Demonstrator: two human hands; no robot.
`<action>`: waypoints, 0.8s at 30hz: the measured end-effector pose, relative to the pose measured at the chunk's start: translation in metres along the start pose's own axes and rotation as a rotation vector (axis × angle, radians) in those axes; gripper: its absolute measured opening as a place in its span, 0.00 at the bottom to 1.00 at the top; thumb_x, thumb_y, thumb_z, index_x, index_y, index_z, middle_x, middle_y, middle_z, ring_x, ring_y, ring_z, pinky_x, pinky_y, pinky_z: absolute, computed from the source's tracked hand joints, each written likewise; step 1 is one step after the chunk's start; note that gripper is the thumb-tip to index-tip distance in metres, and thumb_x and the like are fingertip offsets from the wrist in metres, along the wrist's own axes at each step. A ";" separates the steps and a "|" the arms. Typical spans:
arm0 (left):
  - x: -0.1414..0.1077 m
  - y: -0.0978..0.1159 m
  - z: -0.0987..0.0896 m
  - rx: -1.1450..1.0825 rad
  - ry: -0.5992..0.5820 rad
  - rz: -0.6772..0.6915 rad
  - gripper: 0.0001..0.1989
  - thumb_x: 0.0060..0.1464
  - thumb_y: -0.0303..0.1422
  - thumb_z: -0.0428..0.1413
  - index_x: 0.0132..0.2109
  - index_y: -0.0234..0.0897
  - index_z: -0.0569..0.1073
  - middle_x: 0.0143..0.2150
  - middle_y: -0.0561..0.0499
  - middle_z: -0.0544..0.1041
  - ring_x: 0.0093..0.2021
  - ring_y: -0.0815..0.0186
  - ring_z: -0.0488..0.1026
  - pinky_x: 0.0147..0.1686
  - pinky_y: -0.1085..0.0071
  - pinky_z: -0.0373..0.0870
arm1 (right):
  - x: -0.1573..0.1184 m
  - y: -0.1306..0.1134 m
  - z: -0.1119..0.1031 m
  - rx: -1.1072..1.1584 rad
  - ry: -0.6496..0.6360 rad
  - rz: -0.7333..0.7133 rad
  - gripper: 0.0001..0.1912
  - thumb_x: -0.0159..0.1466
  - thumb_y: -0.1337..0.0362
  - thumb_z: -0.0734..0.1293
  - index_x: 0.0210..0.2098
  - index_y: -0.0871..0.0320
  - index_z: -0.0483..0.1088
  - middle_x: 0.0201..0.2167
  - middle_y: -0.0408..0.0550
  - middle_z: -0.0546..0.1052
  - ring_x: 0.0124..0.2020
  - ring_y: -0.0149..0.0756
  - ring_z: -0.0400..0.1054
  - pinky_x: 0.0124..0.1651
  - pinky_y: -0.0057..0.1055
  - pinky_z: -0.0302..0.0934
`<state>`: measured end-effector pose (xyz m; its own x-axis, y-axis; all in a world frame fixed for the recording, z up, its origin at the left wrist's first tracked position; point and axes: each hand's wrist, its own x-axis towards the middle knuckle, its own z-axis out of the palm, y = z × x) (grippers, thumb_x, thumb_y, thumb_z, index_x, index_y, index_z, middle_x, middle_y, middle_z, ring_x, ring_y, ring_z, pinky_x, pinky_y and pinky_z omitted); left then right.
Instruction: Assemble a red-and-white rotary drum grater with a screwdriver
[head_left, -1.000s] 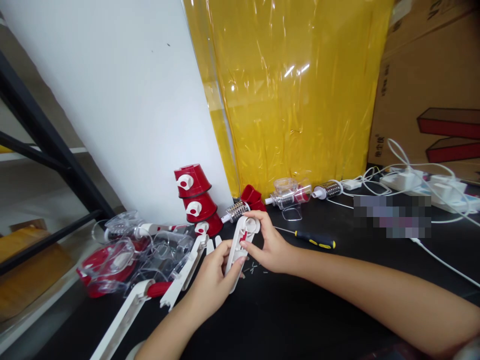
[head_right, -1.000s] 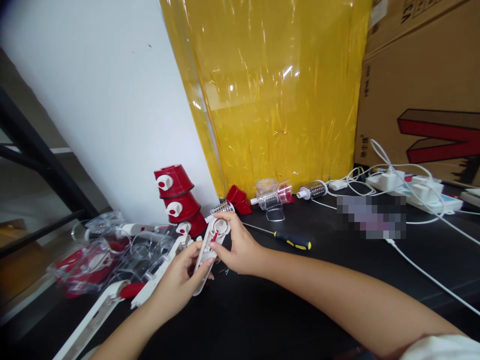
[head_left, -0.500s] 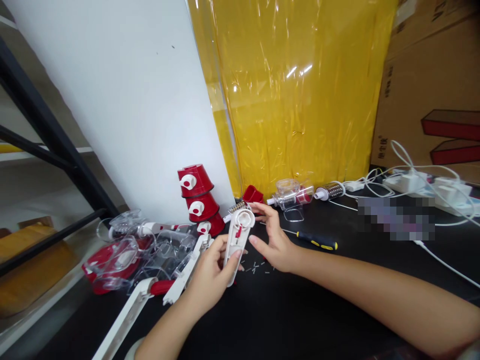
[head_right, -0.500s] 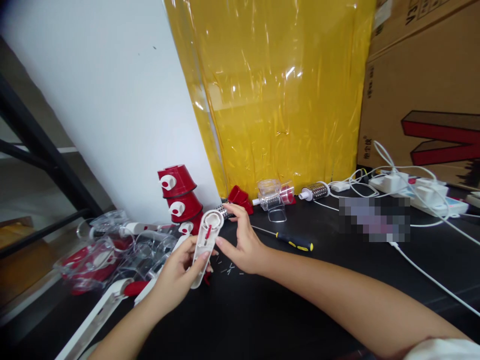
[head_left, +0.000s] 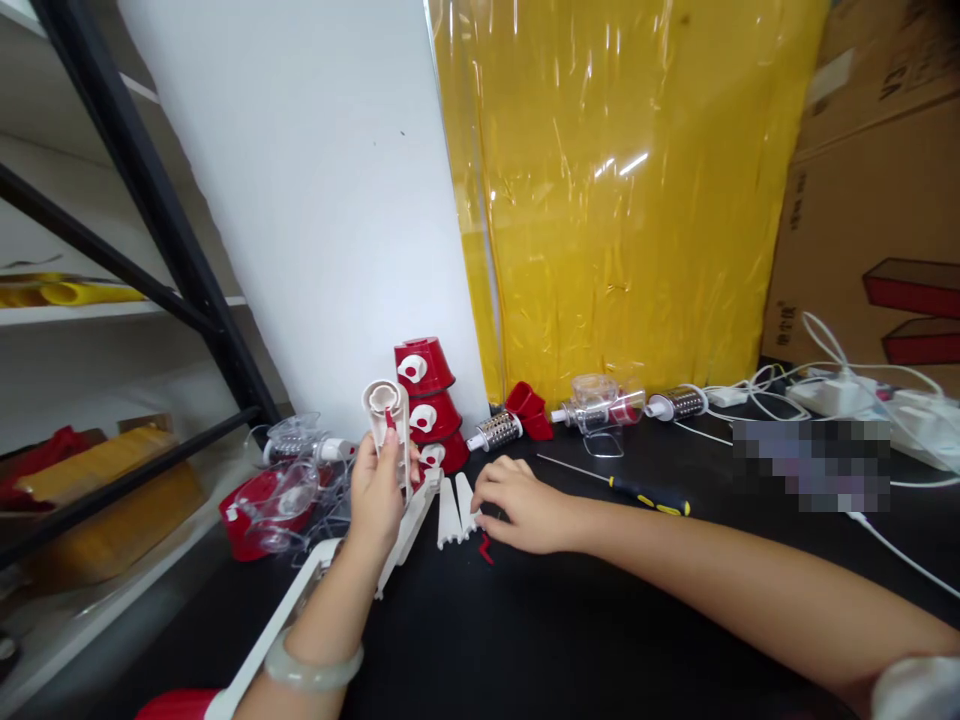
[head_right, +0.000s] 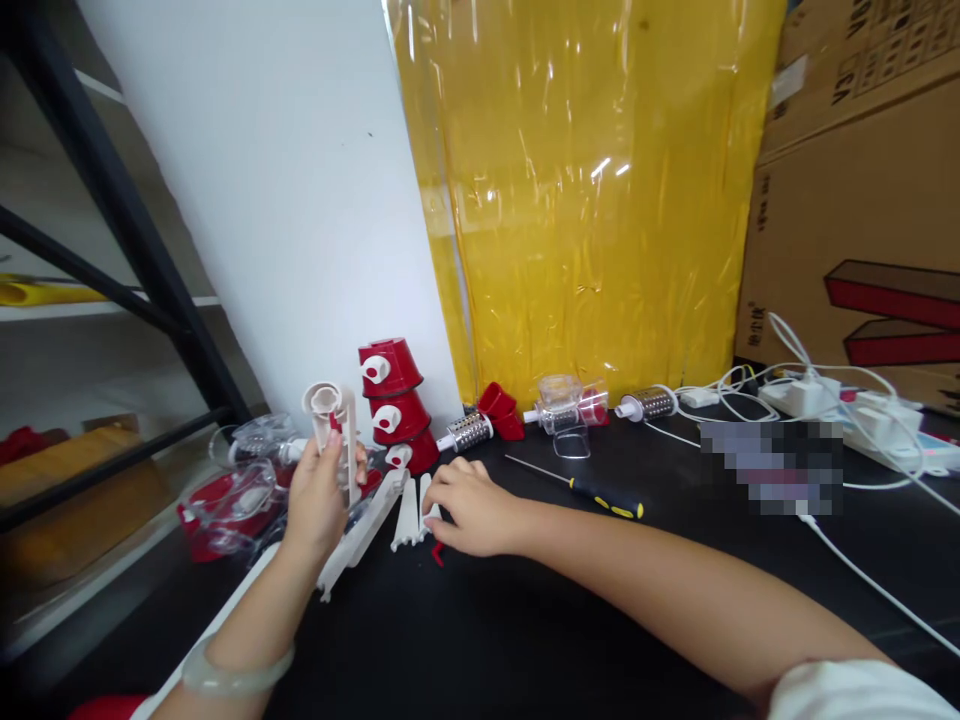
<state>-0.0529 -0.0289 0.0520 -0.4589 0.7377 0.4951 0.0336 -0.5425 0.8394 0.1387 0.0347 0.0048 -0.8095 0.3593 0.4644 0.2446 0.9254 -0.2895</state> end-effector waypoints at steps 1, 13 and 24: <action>0.001 -0.001 -0.001 0.006 -0.004 -0.007 0.19 0.53 0.49 0.59 0.36 0.39 0.64 0.24 0.60 0.72 0.17 0.76 0.64 0.19 0.79 0.61 | 0.004 -0.001 0.002 -0.032 -0.042 0.003 0.09 0.65 0.60 0.66 0.42 0.56 0.74 0.43 0.50 0.73 0.47 0.42 0.63 0.51 0.42 0.55; -0.004 -0.016 0.005 0.039 -0.152 -0.088 0.23 0.49 0.52 0.61 0.35 0.39 0.63 0.24 0.59 0.72 0.17 0.75 0.65 0.18 0.76 0.66 | 0.025 0.005 0.024 -0.250 -0.133 -0.006 0.05 0.63 0.64 0.68 0.37 0.58 0.76 0.39 0.50 0.75 0.44 0.41 0.67 0.43 0.34 0.60; -0.008 -0.018 0.005 0.120 -0.193 -0.167 0.22 0.51 0.52 0.58 0.38 0.39 0.64 0.24 0.60 0.69 0.16 0.76 0.62 0.14 0.80 0.59 | -0.015 0.028 -0.050 0.066 0.233 -0.017 0.05 0.63 0.71 0.65 0.38 0.58 0.70 0.42 0.50 0.70 0.41 0.35 0.69 0.46 0.36 0.66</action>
<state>-0.0458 -0.0231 0.0336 -0.2893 0.8821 0.3719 0.0818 -0.3643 0.9277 0.1844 0.0613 0.0318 -0.6666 0.3685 0.6480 0.1897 0.9245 -0.3306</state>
